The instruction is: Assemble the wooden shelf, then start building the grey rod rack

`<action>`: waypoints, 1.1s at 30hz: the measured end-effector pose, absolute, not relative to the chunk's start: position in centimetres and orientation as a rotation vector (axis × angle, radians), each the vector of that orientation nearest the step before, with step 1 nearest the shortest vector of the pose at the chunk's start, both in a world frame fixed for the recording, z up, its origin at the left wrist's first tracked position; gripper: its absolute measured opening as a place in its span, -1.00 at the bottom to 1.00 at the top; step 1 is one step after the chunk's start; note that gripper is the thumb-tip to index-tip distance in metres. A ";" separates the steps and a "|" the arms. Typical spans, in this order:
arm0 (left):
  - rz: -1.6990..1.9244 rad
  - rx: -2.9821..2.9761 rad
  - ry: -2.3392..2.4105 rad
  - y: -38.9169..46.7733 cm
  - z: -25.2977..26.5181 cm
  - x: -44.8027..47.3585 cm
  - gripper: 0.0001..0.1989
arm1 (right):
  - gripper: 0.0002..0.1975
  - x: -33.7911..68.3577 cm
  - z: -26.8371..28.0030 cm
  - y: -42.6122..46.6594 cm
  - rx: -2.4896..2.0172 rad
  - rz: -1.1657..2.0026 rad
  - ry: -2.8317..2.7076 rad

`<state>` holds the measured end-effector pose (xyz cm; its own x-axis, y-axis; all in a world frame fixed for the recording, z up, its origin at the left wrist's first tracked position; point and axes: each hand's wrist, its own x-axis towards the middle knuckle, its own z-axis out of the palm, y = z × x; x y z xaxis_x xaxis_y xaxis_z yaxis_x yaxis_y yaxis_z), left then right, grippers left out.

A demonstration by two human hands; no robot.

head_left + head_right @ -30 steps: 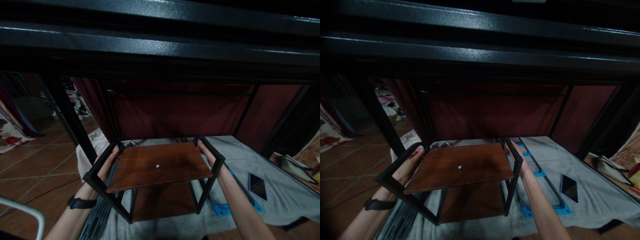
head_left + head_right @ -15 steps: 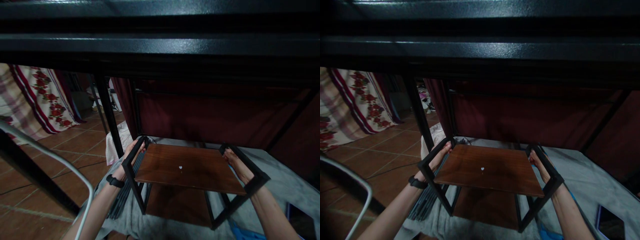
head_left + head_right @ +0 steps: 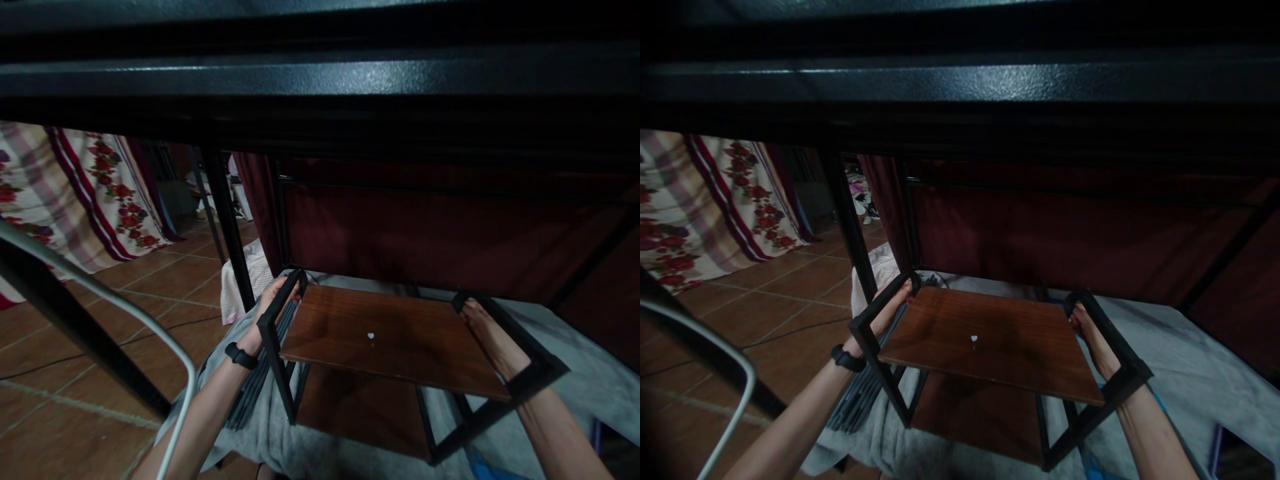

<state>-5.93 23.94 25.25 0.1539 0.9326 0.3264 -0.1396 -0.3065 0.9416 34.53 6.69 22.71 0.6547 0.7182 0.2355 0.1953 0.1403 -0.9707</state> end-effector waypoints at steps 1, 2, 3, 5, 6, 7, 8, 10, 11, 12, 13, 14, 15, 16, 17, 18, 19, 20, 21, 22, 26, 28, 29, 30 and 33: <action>1.359 1.419 0.826 23.9 25.2 -5.8 -0.81 | -0.56 34.4 22.8 6.7 -1.426 0.459 -0.825; 1.369 1.401 0.828 24.0 25.1 -5.7 -0.81 | -0.56 34.3 23.0 6.6 -1.439 0.466 -0.824; 1.373 1.381 0.825 24.0 25.0 -5.7 -0.81 | -0.56 34.1 23.2 6.6 -1.447 0.460 -0.824; 1.373 1.335 0.799 24.1 24.8 -5.5 -0.79 | -0.57 33.8 23.6 6.5 -1.451 0.430 -0.829; 1.374 1.318 0.780 24.1 24.8 -5.5 -0.79 | -0.58 33.6 23.8 6.4 -1.451 0.425 -0.830; 1.364 1.318 0.762 24.1 24.9 -5.5 -0.80 | -0.59 33.4 24.1 6.3 -1.452 0.426 -0.826; 1.349 1.335 0.746 24.1 25.0 -5.5 -0.80 | -0.60 33.3 24.3 6.3 -1.457 0.429 -0.822; 1.319 1.388 0.729 24.0 25.3 -5.6 -0.78 | -0.62 33.0 24.7 6.2 -1.491 0.424 -0.819; 1.307 1.410 0.727 24.0 25.4 -5.6 -0.77 | -0.62 32.9 24.9 6.2 -1.512 0.418 -0.820; 1.302 1.416 0.725 23.9 25.5 -5.6 -0.76 | -0.63 32.9 25.0 6.1 -1.526 0.412 -0.818; 1.311 1.406 0.727 23.9 25.6 -5.6 -0.77 | -0.63 32.8 25.1 6.1 -1.534 0.413 -0.811; 1.318 1.391 0.732 23.8 25.7 -5.6 -0.78 | -0.64 32.7 25.2 6.1 -1.537 0.421 -0.800; 1.321 1.378 0.741 23.7 25.8 -5.6 -0.78 | -0.64 32.7 25.3 6.1 -1.536 0.433 -0.785; 1.321 1.372 0.754 23.6 25.9 -5.5 -0.78 | -0.65 32.6 25.3 6.1 -1.531 0.447 -0.773; 1.319 1.374 0.768 23.5 26.0 -5.5 -0.78 | -0.65 32.6 25.4 6.1 -1.527 0.458 -0.766; 1.310 1.388 0.782 23.4 26.2 -5.5 -0.78 | -0.65 32.6 25.4 6.0 -1.527 0.462 -0.766; 1.303 1.410 0.791 23.3 26.3 -5.5 -0.78 | -0.65 32.5 25.5 6.0 -1.525 0.463 -0.773; 1.300 1.435 0.796 23.2 26.4 -5.5 -0.77 | -0.66 32.5 25.5 5.9 -1.521 0.460 -0.778; 1.304 1.459 0.798 23.1 26.6 -5.5 -0.77 | -0.66 32.5 25.5 5.8 -1.517 0.457 -0.780; 1.303 1.485 0.797 23.0 26.8 -5.4 -0.78 | -0.66 32.4 25.6 5.8 -1.510 0.461 -0.784; 1.302 1.565 0.778 22.6 27.2 -5.4 -0.77 | -0.64 32.2 25.6 5.7 -1.489 0.477 -0.746; 1.301 1.578 0.765 22.6 27.1 -5.4 -0.75 | -0.64 32.3 25.5 5.8 -1.497 0.470 -0.725; 1.301 1.573 0.766 22.7 26.9 -5.4 -0.75 | -0.64 32.4 25.4 5.8 -1.504 0.463 -0.724; 1.299 1.560 0.772 22.9 26.7 -5.3 -0.76 | -0.64 32.6 25.2 5.9 -1.508 0.462 -0.734; 1.349 1.449 0.820 23.6 25.3 -5.1 -0.79 | -0.65 33.2 24.4 6.1 -1.498 0.462 -0.759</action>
<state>-5.15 23.64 25.31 0.1632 0.9283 0.3341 -0.1305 -0.3153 0.9400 33.19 6.09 24.37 0.6955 0.6999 0.1629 0.1773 0.0524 -0.9827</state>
